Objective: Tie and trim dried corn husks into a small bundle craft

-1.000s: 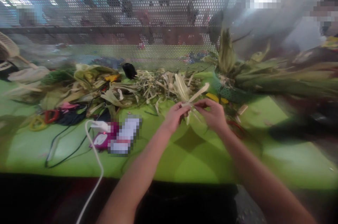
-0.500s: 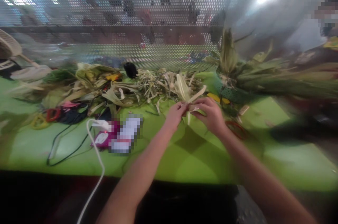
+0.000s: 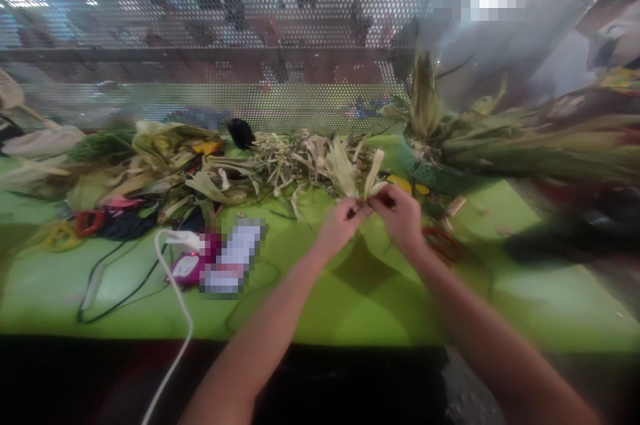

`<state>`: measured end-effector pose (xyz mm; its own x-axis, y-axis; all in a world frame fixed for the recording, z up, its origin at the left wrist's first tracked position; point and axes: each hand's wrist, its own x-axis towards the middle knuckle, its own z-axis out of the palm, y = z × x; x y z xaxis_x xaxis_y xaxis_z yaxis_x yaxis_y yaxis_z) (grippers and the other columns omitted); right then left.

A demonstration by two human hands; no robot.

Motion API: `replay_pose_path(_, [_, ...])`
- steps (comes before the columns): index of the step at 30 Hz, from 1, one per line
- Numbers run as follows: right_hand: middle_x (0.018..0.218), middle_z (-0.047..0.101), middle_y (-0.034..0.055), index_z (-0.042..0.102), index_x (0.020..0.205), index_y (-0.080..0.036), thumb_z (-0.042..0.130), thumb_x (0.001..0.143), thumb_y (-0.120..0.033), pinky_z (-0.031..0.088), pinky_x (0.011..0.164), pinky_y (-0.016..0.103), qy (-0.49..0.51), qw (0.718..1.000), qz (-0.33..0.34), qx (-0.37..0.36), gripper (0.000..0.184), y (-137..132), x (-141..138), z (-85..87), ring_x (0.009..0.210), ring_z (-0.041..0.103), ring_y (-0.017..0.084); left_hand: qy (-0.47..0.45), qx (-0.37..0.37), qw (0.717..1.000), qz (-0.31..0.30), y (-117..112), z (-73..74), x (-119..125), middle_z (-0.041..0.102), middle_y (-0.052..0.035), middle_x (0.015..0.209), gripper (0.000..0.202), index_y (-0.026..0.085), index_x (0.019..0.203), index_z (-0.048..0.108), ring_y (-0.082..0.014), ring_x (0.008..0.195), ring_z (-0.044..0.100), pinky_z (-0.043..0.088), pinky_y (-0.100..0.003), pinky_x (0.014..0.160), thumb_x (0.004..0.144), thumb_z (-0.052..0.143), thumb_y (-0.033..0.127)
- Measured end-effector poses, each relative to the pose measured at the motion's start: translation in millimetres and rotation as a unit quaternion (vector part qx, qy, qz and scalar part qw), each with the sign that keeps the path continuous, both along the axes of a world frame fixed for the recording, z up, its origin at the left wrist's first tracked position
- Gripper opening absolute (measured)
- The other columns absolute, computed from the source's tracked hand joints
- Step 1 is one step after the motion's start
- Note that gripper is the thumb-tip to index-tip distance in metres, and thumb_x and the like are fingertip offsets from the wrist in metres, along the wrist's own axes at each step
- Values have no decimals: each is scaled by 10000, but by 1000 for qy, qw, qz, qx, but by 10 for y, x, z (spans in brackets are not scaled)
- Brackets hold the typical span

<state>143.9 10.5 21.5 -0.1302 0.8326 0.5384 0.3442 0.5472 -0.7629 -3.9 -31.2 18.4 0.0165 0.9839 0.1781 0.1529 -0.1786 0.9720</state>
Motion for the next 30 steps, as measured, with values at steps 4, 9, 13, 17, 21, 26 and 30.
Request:
replay_pose_path(4, [755,646,-2,627,832,-195,704,778,-245,473,652,260,25,999,24,-9,107,-44,-35,49,674,581,136,-30,-21,998,42,19,-35,-18,554,4,724,255,148,827,629,-112,679,458,337,-243,652,852,590,399])
replay_pose_path(9, [750,658,3,615,796,-197,723,742,-239,495,669,276,50,997,50,-30,128,-78,-93,57,687,593,143,-77,-37,992,89,49,-103,-43,478,34,631,258,162,783,607,-98,607,399,287,-241,592,845,586,412])
replay_pose_path(13, [701,645,-2,615,729,-193,765,696,-270,486,654,280,85,991,56,-90,172,-78,-132,3,652,572,137,-112,-38,986,113,53,-116,-33,458,40,606,267,166,779,608,-95,587,400,288,-244,580,834,599,427])
replay_pose_path(17, [713,671,14,648,753,-183,785,672,-337,506,651,293,160,959,114,-207,221,-37,-143,-48,652,605,147,-152,-35,980,121,56,-106,-35,435,42,587,247,170,749,605,-90,565,385,267,-244,556,808,633,409])
replay_pose_path(21, [785,716,44,695,822,-179,745,725,-392,527,679,310,191,948,107,-230,240,-6,-118,-37,682,637,158,-152,-42,982,105,54,-109,-51,449,37,590,252,169,765,635,-86,552,377,256,-245,547,806,632,418])
replay_pose_path(26, [771,710,32,723,798,-197,723,770,-336,528,685,306,86,993,55,-62,142,-49,-61,29,702,645,169,-77,-66,988,119,79,-140,-87,405,50,548,204,171,735,637,-88,532,343,231,-249,540,802,608,361])
replay_pose_path(30, [857,717,53,740,808,-227,690,826,-282,538,751,323,-35,992,94,72,77,-72,-20,66,802,670,192,13,-66,992,106,78,-132,-101,516,28,631,155,168,731,628,-107,608,427,293,-247,592,786,603,311])
